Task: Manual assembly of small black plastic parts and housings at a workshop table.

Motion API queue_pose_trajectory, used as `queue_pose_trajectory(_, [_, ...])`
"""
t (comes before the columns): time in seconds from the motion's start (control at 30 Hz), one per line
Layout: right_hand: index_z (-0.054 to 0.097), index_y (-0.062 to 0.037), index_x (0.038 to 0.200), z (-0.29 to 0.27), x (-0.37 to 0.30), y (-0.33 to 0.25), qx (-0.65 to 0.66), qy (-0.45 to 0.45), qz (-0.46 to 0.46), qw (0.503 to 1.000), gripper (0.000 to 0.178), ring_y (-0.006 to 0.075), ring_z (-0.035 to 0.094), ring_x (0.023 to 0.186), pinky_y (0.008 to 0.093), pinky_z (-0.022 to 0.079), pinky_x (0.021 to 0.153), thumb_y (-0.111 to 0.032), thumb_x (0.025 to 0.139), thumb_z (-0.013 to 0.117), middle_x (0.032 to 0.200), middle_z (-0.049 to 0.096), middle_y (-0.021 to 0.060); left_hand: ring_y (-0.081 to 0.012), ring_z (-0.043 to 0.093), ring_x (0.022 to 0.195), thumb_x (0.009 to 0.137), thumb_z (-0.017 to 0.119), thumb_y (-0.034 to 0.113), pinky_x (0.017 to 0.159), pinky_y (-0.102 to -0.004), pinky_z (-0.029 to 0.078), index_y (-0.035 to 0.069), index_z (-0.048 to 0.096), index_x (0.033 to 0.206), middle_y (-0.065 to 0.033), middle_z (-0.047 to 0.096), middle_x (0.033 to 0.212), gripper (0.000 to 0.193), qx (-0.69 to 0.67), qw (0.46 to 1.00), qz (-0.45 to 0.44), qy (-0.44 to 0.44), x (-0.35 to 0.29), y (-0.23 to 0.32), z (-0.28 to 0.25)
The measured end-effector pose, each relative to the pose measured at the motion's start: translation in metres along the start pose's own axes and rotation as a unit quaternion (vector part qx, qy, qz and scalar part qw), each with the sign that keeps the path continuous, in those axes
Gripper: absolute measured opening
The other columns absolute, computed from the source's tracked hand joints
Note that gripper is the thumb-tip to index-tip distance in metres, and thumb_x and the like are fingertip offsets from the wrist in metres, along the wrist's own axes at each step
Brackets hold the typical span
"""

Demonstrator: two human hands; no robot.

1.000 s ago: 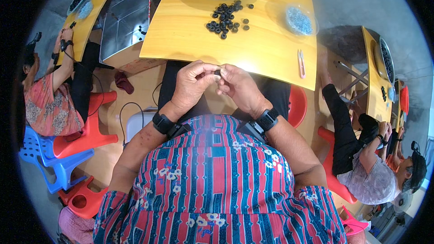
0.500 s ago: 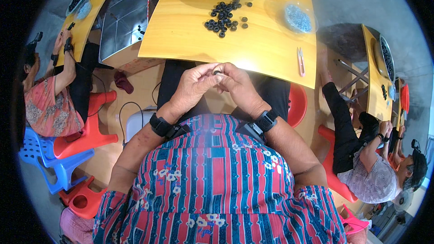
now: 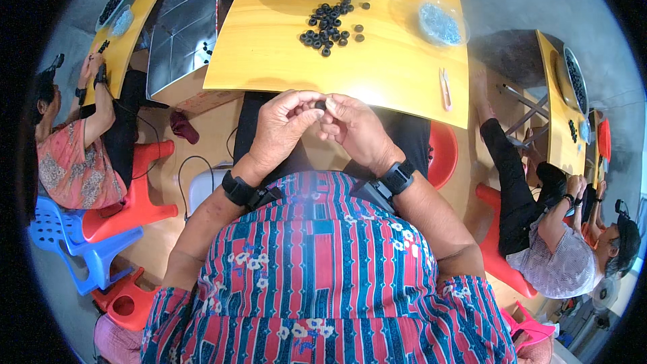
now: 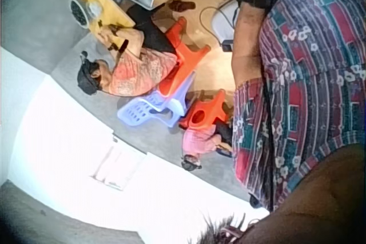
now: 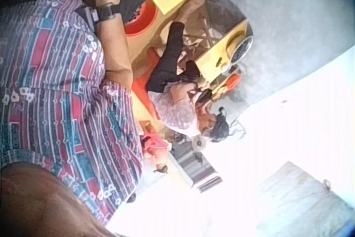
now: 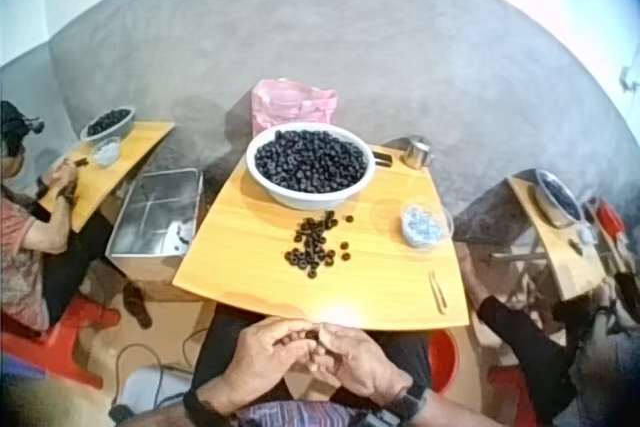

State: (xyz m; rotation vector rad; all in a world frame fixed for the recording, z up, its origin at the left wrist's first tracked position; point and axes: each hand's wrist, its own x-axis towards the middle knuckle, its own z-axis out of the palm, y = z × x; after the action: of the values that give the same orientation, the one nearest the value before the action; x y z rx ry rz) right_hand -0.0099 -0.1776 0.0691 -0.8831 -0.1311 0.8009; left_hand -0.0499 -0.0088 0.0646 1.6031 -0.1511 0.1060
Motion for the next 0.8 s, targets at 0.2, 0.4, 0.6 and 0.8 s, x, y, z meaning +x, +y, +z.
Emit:
queue_pose_trajectory(0.2, [0.055,-0.0027,0.103,-0.001,-0.004,-0.001,0.044,-0.003,0.029,0.999,0.023,0.0134,0.052,0.067,0.0288,0.049,0.068,-0.025,0.096,0.052,0.078,0.051,0.0011,-0.0077,0.050,0.066,0.075,0.070,-0.001,0.060,-0.0216,0.046,0.003,0.069,0.095,-0.0021,0.057,0.076,0.020,0.076,0.996,0.037,0.036,0.001,0.000,0.001])
queue_pose_trajectory(0.4, [0.055,-0.0039,0.104,0.007,-0.006,-0.010,-0.042,0.056,0.031,0.997,0.018,0.0109,0.051,0.063,0.0291,0.051,0.064,-0.019,0.096,0.052,0.077,0.050,0.0004,-0.0062,0.050,0.070,0.081,0.067,0.002,0.064,-0.0208,0.044,0.000,0.067,0.094,-0.0001,0.059,0.079,0.014,0.052,0.998,0.027,0.022,0.000,0.005,0.001])
queue_pose_trajectory(0.6, [0.059,-0.0032,0.097,0.012,-0.005,-0.011,-0.119,0.101,-0.045,0.987,0.011,0.0084,0.052,0.062,0.0251,0.051,0.059,-0.014,0.093,0.057,0.078,0.057,0.0008,-0.0037,0.053,0.072,0.083,0.067,0.004,0.065,-0.0201,0.045,-0.002,0.066,0.094,0.0002,0.064,0.082,0.013,0.008,1.000,-0.025,0.016,-0.001,0.007,0.001])
queue_pose_trajectory(0.8, [0.064,0.0001,0.094,0.008,-0.002,-0.010,-0.263,0.120,-0.118,0.950,0.009,0.0090,0.058,0.062,0.0219,0.051,0.059,-0.007,0.091,0.059,0.079,0.063,0.0044,-0.0050,0.055,0.074,0.085,0.066,0.007,0.067,-0.0204,0.046,-0.003,0.065,0.097,-0.0006,0.064,0.083,0.015,-0.045,0.998,-0.052,-0.002,-0.001,0.002,0.000])
